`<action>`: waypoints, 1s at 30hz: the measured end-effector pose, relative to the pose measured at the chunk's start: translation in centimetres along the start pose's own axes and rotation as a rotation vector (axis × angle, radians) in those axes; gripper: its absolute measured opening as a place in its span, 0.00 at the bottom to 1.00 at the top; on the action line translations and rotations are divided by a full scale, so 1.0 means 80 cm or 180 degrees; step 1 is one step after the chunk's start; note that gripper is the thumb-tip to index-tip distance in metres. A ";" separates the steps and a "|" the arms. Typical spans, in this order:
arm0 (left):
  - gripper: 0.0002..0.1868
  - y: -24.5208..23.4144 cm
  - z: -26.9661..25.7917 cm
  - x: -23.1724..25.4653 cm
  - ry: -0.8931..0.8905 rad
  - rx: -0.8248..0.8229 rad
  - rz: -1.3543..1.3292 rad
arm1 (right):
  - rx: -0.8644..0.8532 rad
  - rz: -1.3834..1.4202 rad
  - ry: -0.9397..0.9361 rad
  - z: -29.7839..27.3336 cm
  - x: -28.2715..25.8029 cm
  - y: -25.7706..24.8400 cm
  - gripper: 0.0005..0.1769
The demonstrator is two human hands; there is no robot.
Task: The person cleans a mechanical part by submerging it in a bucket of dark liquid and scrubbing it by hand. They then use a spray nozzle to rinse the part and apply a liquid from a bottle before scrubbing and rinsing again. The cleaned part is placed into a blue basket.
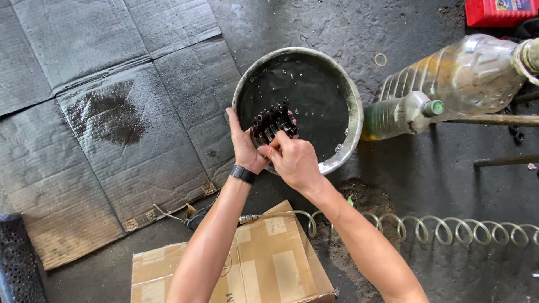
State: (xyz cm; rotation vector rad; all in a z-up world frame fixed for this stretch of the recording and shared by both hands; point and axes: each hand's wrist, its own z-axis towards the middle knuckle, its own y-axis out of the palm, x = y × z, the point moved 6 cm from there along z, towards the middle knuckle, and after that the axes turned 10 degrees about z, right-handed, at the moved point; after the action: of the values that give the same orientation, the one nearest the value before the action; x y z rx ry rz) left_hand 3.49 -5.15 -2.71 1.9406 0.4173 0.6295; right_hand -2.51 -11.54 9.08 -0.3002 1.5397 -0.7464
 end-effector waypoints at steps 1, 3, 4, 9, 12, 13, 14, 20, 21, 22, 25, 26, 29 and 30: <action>0.54 -0.004 0.001 -0.001 -0.0006 0.0002 0.0004 | 0.0004 0.0003 0.0006 0.006 0.007 -0.008 0.15; 0.59 -0.010 0.005 -0.006 -0.0186 -0.0113 -0.0086 | 0.0833 0.0245 -0.0426 0.018 0.011 -0.043 0.16; 0.59 -0.003 0.001 -0.002 -0.0179 -0.0103 -0.0087 | 0.0824 0.0252 -0.0426 0.033 0.042 -0.050 0.16; 0.54 0.026 -0.008 0.009 -0.0247 -0.0535 -0.0195 | 0.0850 -0.0692 0.0145 0.089 0.211 -0.060 0.10; 0.50 0.014 -0.005 0.010 -0.0241 -0.0244 -0.0131 | 0.0332 -0.1003 0.0185 0.101 0.241 -0.035 0.15; 0.50 0.015 -0.006 0.012 -0.0242 -0.0245 -0.0125 | 0.0338 -0.1000 0.0186 0.103 0.243 -0.030 0.15; 0.50 0.015 -0.006 0.013 -0.0253 -0.0215 -0.0096 | 0.0154 -0.1053 0.0430 0.105 0.251 -0.023 0.16; 0.52 0.017 -0.004 0.014 -0.0352 -0.0264 -0.0166 | -0.0202 -0.1431 0.0817 0.102 0.294 -0.001 0.16; 0.52 0.016 -0.005 0.014 -0.0381 -0.0267 -0.0211 | -0.0281 -0.1549 0.0918 0.101 0.297 0.001 0.16; 0.52 0.017 -0.006 0.014 -0.0382 -0.0263 -0.0215 | -0.0286 -0.1551 0.0920 0.100 0.299 0.000 0.16; 0.52 0.020 -0.007 0.013 -0.0383 -0.0315 -0.0153 | -0.0447 -0.1560 0.1252 0.095 0.314 -0.003 0.11; 0.53 0.020 -0.008 0.013 -0.0374 -0.0334 -0.0113 | -0.0419 -0.1456 0.1330 0.095 0.320 -0.004 0.10; 0.53 0.017 -0.008 0.012 -0.0370 -0.0334 -0.0062 | -0.0311 -0.1352 0.1394 0.090 0.342 -0.004 0.10; 0.53 0.015 -0.008 0.010 -0.0370 -0.0306 -0.0054 | -0.0242 -0.1350 0.1380 0.087 0.350 -0.004 0.10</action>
State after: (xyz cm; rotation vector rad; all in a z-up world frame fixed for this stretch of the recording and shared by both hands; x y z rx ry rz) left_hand 3.77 -4.74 -1.23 1.8696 0.3248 0.5136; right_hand 0.42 -30.55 -12.41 -0.5601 1.9440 -1.1406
